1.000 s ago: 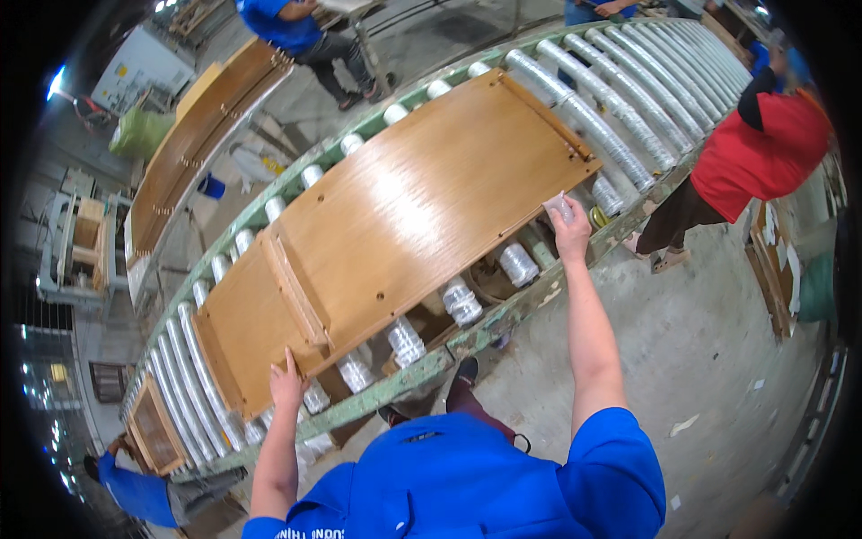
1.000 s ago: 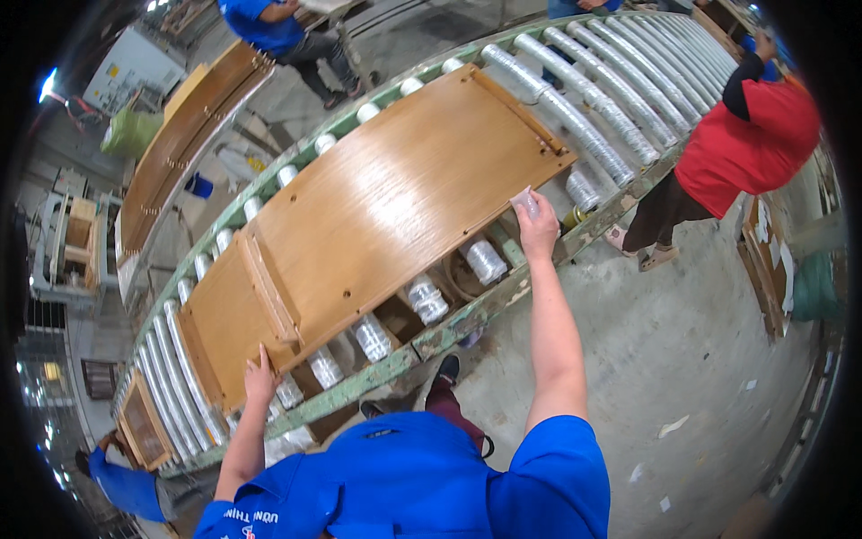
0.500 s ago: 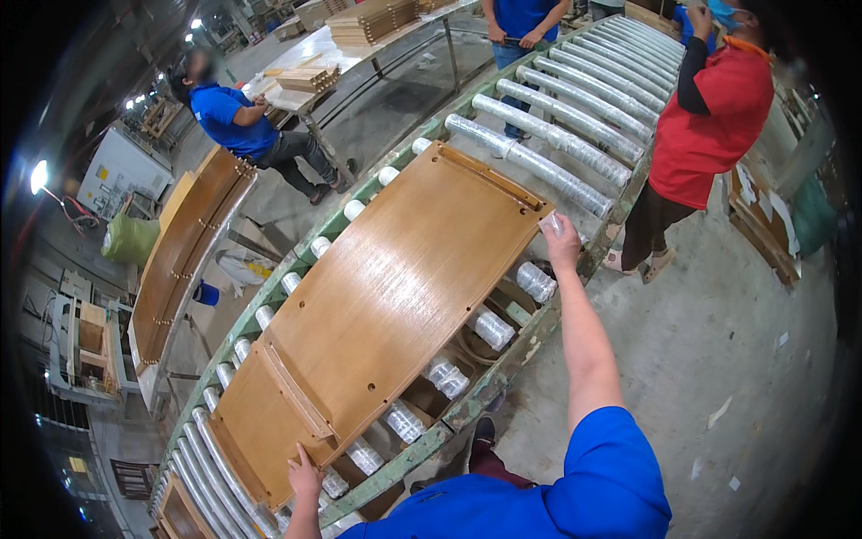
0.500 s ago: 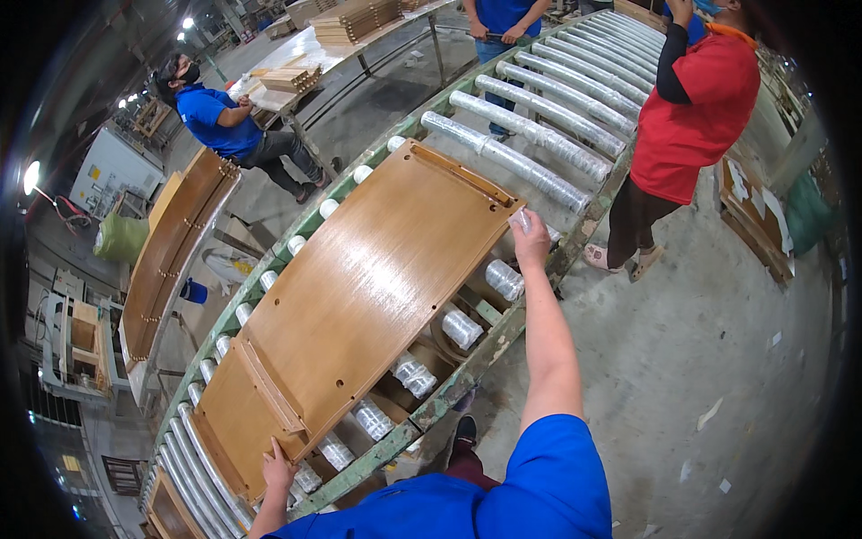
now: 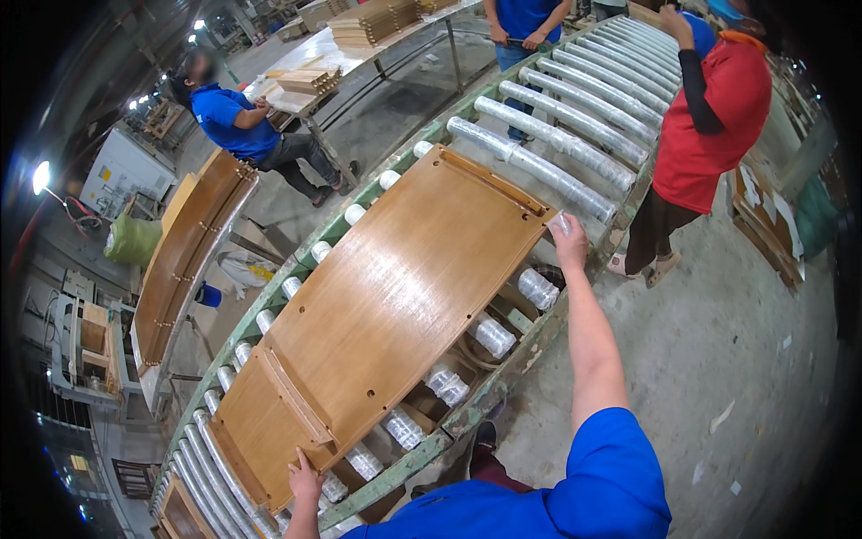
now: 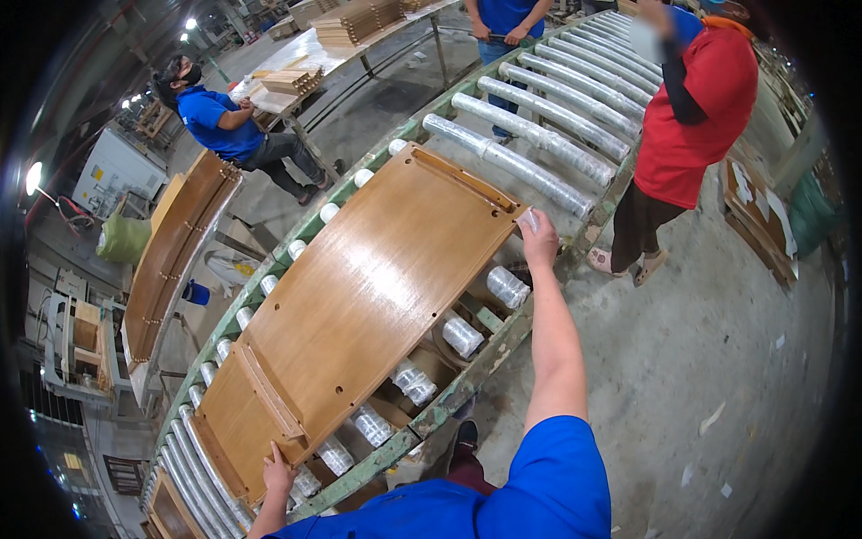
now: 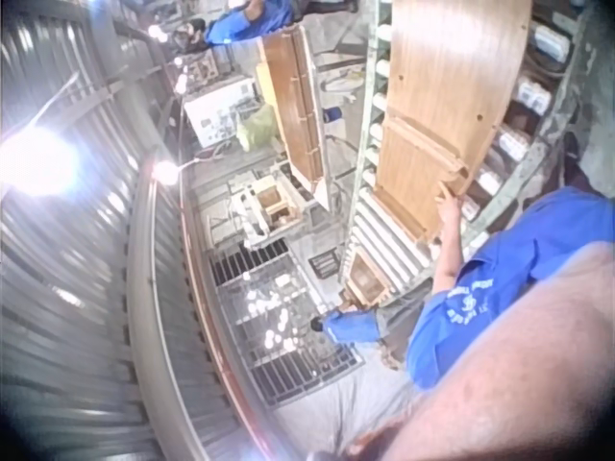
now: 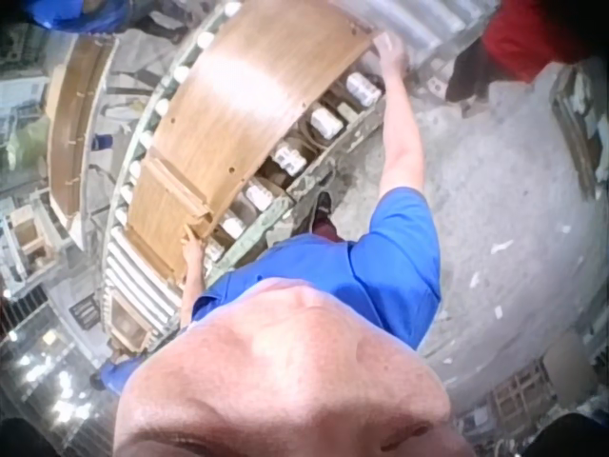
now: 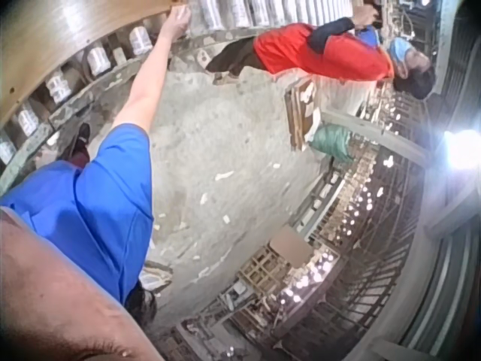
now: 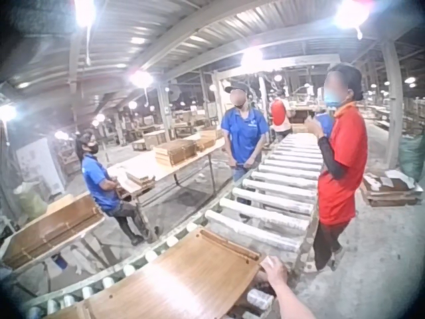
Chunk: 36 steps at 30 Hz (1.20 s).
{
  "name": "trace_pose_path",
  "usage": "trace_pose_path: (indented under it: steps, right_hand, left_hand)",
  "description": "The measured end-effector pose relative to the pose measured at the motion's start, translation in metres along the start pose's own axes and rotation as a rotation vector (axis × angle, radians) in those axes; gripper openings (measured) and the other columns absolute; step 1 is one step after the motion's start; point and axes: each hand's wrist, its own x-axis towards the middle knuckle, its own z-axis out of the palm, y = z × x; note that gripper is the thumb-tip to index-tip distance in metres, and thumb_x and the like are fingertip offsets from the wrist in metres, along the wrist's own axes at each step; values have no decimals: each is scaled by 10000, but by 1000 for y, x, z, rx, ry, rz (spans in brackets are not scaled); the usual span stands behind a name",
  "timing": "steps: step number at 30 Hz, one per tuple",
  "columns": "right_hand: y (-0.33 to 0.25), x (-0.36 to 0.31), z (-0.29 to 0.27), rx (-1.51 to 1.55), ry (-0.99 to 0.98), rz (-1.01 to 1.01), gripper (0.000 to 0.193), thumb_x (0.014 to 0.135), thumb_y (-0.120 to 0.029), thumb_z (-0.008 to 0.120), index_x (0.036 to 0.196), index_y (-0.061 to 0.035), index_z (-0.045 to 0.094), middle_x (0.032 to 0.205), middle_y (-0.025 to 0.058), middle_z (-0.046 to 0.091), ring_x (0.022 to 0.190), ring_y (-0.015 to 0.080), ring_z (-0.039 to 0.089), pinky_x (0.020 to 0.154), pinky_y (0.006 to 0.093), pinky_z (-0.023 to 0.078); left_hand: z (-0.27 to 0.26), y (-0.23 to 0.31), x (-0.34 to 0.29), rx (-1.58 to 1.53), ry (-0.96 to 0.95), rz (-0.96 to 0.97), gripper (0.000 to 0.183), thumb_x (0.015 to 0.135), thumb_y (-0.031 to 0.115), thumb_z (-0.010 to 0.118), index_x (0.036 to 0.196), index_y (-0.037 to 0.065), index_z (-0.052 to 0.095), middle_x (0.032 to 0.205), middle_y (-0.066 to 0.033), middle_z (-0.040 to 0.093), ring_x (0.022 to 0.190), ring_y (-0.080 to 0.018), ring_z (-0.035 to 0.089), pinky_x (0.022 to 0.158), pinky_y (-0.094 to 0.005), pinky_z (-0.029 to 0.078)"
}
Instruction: The person wipes a wooden board on a roller conveyor with a white cloth, then moves to the floor to wipe another board. They remove protective paper from the board and continue wiping its surface before returning to the conveyor.
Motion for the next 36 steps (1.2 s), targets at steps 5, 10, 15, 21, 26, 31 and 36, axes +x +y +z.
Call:
trace_pose_path:
  steps: [5,10,15,21,26,31,36]
  right_hand:
    - [14,10,-3,42,62,39,352,765,-180,663,1097,-85,598,1040,161,640,979,337,598,845,396,464]
    - [4,17,13,52,42,-13,363,781,-182,663,1123,-89,590,1074,164,629,989,325,597,856,385,463]
    - [-3,4,2,769,127,445,410,831,-135,640,1218,-81,515,1050,106,597,756,188,588,508,266,469]
    - [-12,-69,-24,1682,-146,948,421,906,-393,529,1139,-42,523,901,102,597,605,151,520,389,212,363]
    - [-34,-119,-60,1784,-337,979,478,886,-468,523,1099,-43,565,940,107,612,616,156,511,381,223,353]
    - [-37,-135,-108,1843,-392,892,487,876,-490,530,1091,-55,572,964,118,620,626,166,509,391,235,372]
    - [-28,-171,-160,1897,-329,965,469,880,-475,531,1095,-60,572,972,125,623,632,171,517,395,238,380]
  left_hand:
    - [3,6,-5,21,156,131,1119,654,352,792,1473,145,58,1379,-314,335,1261,-411,376,1024,-453,354]
    - [7,-11,-11,-41,308,278,1026,627,347,798,1430,58,228,1383,-283,348,1285,-401,343,1045,-467,316]
    - [-2,-12,-5,2,365,370,955,662,389,760,1402,28,277,1358,-307,364,1270,-402,365,1053,-461,298]
    - [1,9,-11,36,428,432,879,711,402,717,1402,60,296,1336,-318,389,1266,-403,375,1063,-477,276]
    - [-8,54,-2,-24,379,589,758,820,507,557,1399,83,316,1330,-331,387,1255,-420,383,1067,-476,268]
    - [-46,134,-4,-177,384,824,719,908,623,261,1428,127,284,1367,-356,318,1310,-444,295,1099,-457,221]
    - [-67,216,-14,-135,485,934,698,914,621,236,1452,176,245,1385,-361,280,1327,-448,262,1116,-453,179]
